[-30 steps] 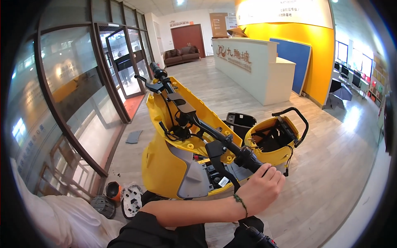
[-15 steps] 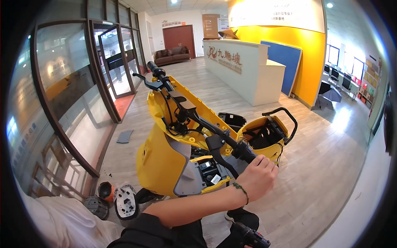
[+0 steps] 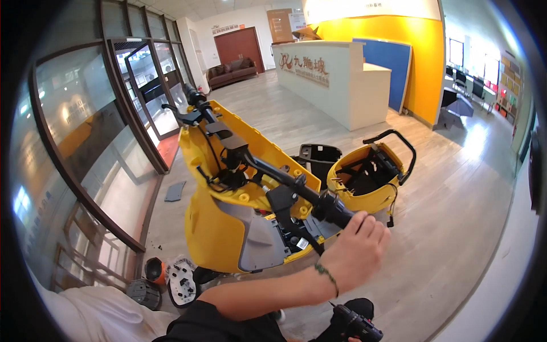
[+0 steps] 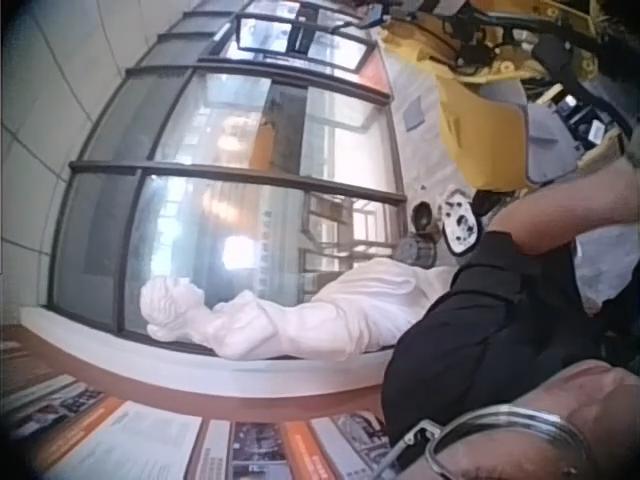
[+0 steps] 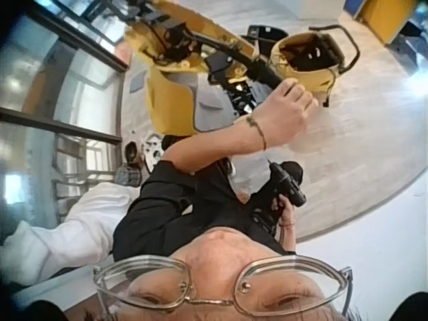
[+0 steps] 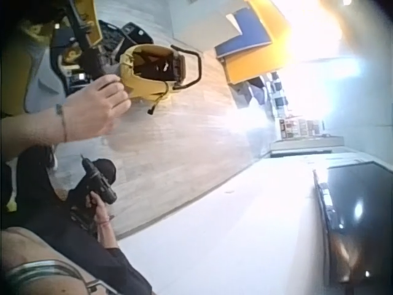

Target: Dismantling and reassembling a motorcycle fairing component using a drill.

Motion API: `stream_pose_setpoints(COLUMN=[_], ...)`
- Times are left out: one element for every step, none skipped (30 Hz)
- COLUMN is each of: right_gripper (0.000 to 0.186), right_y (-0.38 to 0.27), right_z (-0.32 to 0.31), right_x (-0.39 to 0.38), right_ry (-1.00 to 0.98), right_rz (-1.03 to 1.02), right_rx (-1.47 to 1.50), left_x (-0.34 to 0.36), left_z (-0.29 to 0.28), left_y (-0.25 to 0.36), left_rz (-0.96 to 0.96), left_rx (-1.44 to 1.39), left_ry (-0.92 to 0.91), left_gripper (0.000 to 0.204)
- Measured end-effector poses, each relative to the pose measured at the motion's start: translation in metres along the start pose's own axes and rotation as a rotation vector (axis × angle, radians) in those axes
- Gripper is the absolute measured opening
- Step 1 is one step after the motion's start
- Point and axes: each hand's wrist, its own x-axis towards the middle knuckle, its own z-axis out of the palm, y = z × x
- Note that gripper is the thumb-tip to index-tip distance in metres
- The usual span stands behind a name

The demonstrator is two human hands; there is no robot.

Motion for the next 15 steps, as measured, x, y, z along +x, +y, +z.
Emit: stream_pose_setpoints(right_gripper=[0.028,0.028,0.029,0.029,0.025,0.022,0.02,0.019,0.018,0.019,0.021,0.024,0.027,0.031,0.035], right_y=[-0.001,-0.005,-0.012,-0.016,-0.022,-0.032,-0.042,-0.055,-0.068,-0.082,-0.095,-0.104,-0.117,-0.13,-0.148], right_z=[-0.005,-0.005,-0.002,-0.006,-0.005,-0.003,0.001,0.002,0.003,0.003,0.002,0.001,-0.002,-0.006,-0.003], right_x=[0.005,0.013,0.021,0.047,0.064,0.082,0.1,0.116,0.129,0.137,0.142,0.135,0.12,0.104,0.089], right_ry=[-0.013,-0.027,-0.025,-0.014,-0.016,-0.03,-0.043,-0.045,-0.043,-0.037,-0.029,-0.015,0.004,0.026,0.044], right_rz=[0.028,0.052,0.064,0.097,0.073,0.06,0.041,0.029,0.018,0.013,0.009,0.028,0.048,0.066,0.065], right_rx=[0.025,0.048,0.044,0.062,0.071,0.062,0.045,0.026,0.005,-0.018,-0.043,-0.067,-0.09,-0.111,-0.126], left_x=[-0.002,-0.002,-0.002,0.0,0.001,0.009,0.014,0.014,0.013,0.016,0.019,0.019,0.022,0.024,0.021], left_z=[-0.003,-0.006,-0.007,0.007,0.011,-0.003,-0.016,-0.015,-0.011,-0.011,-0.007,-0.009,-0.007,-0.004,0.003], left_y=[0.002,0.001,0.001,0.005,0.007,0.008,0.004,0.001,0.0,-0.005,-0.011,-0.013,-0.012,-0.01,-0.011], left_rz=[-0.009,0.016,0.035,0.038,0.034,0.045,0.052,0.022,-0.009,-0.05,-0.021,0.0,-0.021,-0.037,-0.018], left_rx=[0.005,0.012,0.02,-0.015,-0.054,-0.031,-0.011,-0.064,-0.121,-0.154,-0.139,-0.132,-0.125,-0.118,-0.137], left_ry=[-0.024,0.014,0.056,0.037,0.036,-0.007,-0.041,-0.039,-0.036,-0.054,-0.058,-0.079,-0.082,-0.084,-0.091], left_gripper=[0.042,0.035,0.029,0.03,0.032,0.028,0.025,0.028,0.03,0.03,0.029,0.028,0.029,0.03,0.032])
